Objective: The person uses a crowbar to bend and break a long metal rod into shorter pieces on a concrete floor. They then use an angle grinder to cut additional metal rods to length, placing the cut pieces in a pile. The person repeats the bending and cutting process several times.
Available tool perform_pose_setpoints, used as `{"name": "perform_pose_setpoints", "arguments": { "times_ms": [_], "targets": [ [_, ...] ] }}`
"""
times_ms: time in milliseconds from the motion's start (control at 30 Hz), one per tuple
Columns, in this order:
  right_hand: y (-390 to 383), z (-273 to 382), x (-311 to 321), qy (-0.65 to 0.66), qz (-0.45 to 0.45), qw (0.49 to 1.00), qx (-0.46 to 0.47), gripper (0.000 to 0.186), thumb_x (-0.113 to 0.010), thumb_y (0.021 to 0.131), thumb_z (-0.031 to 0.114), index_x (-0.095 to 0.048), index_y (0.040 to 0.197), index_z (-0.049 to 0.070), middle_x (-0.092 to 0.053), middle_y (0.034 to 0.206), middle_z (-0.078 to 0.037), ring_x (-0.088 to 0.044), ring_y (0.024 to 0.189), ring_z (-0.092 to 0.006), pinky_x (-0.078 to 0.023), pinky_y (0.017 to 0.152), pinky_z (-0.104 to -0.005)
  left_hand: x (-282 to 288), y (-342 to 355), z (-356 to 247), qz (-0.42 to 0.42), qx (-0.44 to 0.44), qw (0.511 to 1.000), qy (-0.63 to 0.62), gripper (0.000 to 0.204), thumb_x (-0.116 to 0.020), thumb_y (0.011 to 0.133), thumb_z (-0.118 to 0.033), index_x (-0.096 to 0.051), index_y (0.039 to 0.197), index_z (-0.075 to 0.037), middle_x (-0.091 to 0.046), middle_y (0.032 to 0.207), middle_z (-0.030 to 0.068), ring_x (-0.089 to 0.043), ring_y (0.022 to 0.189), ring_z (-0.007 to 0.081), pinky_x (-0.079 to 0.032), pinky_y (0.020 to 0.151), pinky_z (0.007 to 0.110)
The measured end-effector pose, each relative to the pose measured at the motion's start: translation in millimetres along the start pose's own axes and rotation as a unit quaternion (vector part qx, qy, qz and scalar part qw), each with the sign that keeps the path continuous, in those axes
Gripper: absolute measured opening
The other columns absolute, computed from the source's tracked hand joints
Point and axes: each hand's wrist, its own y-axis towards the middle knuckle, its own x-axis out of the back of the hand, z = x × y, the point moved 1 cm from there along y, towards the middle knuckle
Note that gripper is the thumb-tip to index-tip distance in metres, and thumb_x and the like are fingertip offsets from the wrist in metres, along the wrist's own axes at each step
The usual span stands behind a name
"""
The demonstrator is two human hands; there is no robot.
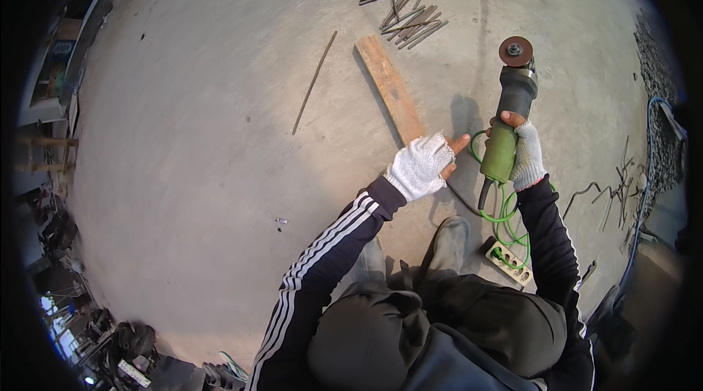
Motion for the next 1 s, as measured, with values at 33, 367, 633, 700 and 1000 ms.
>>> {"name": "perform_pose_setpoints", "arguments": {
  "times_ms": [33, 367, 633, 700, 1000],
  "targets": [
    [0.7, 2.6, 7.6, -0.02, -0.016, 1.0, 0.017, 0.034, -0.078, 0.087, 0.027, -0.065, 0.107, 0.003, -0.071, 0.089, -0.011, -0.071, 0.075, -0.0233, -0.062, 0.065, -0.0377, 19.7, -12.2, 27.6, -0.052, 0.062, 0.996, 0.036, 0.065, -0.072, 0.093, -0.014, -0.052, 0.153, -0.004, -0.065, 0.113, 0.0208, -0.064, 0.106, 0.0394, -0.054, 0.094, 0.047],
    [-2.2, 20.4, 71.7, -0.136, -0.094, 0.979, 0.119, 0.036, -0.081, 0.086, 0.03, -0.065, 0.105, 0.003, -0.069, 0.084, -0.011, -0.068, 0.065, -0.0217, -0.059, 0.06, -0.0356, 123.8, -110.7, 205.6, -0.014, 0.41, 0.83, 0.377, 0.048, -0.076, 0.089, -0.027, -0.062, 0.129, -0.003, -0.063, 0.12, 0.0214, -0.065, 0.11, 0.0401, -0.054, 0.09, 0.054],
    [-10.0, 10.3, 69.6, -0.163, -0.09, 0.967, 0.175, 0.037, -0.078, 0.086, 0.017, -0.058, 0.114, 0.005, -0.067, 0.084, -0.009, -0.068, 0.065, -0.0201, -0.059, 0.059, -0.0342, 116.4, -59.0, 152.0, -0.071, 0.403, 0.911, -0.051, 0.023, -0.062, 0.099, -0.016, -0.059, 0.118, -0.004, -0.069, 0.099, 0.0243, -0.07, 0.097, 0.04, -0.054, 0.086, 0.046],
    [-11.3, 9.3, 62.7, -0.177, -0.071, 0.966, 0.177, 0.039, -0.08, 0.084, 0.016, -0.057, 0.113, 0.004, -0.067, 0.086, -0.009, -0.069, 0.068, -0.0207, -0.06, 0.062, -0.0353, 112.8, -28.4, 151.3, 0.031, 0.344, 0.938, -0.036, 0.035, -0.05, 0.105, -0.02, -0.063, 0.131, -0.001, -0.072, 0.091, 0.0132, -0.071, 0.089, 0.0247, -0.055, 0.084, 0.037],
    [-10.1, -1.5, 33.1, -0.224, -0.028, 0.964, 0.14, 0.046, -0.083, 0.081, 0.011, -0.058, 0.118, 0.006, -0.065, 0.092, -0.006, -0.07, 0.076, -0.0202, -0.06, 0.07, -0.0364, 124.9, 29.5, 173.8, 0.193, 0.548, 0.767, -0.274, 0.023, -0.052, 0.109, -0.016, -0.065, 0.126, -0.008, -0.07, 0.088, -0.0017, -0.061, 0.065, 0.0053, -0.05, 0.054, 0.025]
  ]
}}
